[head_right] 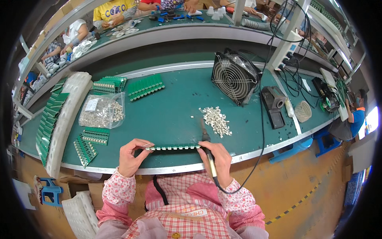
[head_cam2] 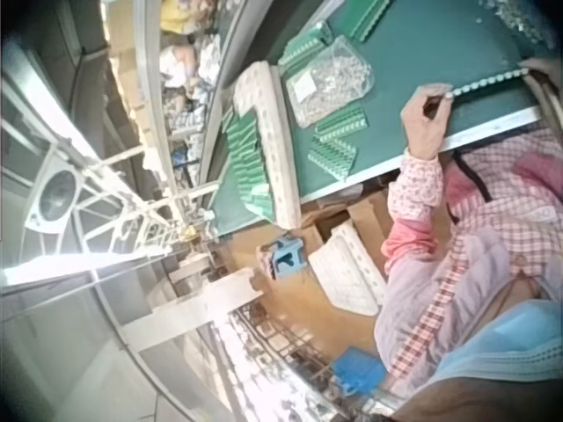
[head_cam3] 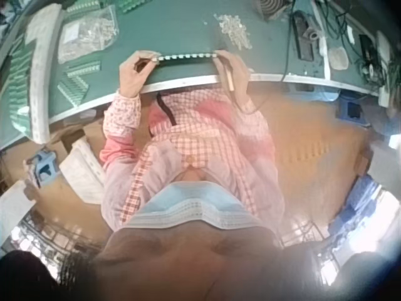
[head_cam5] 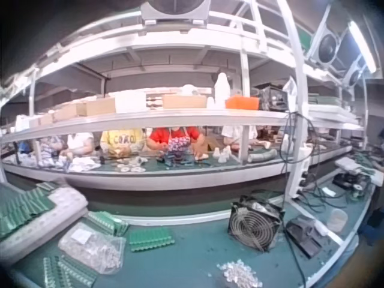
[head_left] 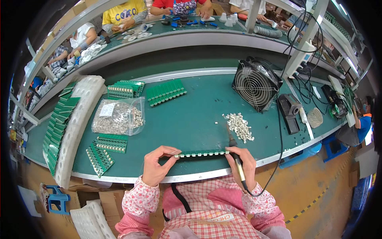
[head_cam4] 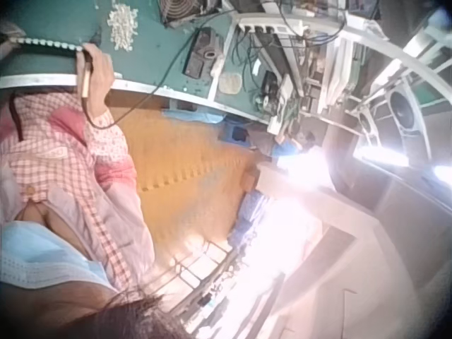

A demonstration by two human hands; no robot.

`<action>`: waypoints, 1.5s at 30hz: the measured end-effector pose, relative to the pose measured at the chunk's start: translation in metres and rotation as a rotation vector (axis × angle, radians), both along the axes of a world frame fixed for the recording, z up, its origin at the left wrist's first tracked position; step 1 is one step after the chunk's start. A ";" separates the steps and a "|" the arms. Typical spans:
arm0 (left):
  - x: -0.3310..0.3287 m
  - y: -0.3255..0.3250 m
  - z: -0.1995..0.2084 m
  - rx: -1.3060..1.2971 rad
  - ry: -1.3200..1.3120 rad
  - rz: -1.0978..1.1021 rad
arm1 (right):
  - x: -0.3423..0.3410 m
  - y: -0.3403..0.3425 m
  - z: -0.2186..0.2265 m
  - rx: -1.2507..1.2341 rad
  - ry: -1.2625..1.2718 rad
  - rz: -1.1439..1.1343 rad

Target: The person solders electronic components onto circuit boards using a soldering iron and solder wire.

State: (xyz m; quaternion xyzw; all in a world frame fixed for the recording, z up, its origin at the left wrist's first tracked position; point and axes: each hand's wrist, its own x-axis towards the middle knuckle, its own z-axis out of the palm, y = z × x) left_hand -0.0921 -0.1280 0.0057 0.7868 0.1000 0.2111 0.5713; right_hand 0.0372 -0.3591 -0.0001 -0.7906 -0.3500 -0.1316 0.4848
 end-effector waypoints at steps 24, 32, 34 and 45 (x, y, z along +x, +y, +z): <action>0.102 0.125 -0.005 1.068 -0.178 0.370 | -0.009 -0.004 -0.004 0.060 0.075 -0.015; 0.000 0.047 0.046 1.136 -0.047 0.670 | -0.009 -0.043 0.009 0.181 0.275 -0.182; -0.025 0.072 0.041 1.312 0.323 0.801 | 0.008 -0.068 0.020 0.295 0.229 -0.381; -0.146 0.181 0.012 0.738 1.256 1.199 | 0.115 -0.153 0.056 0.469 0.201 -0.522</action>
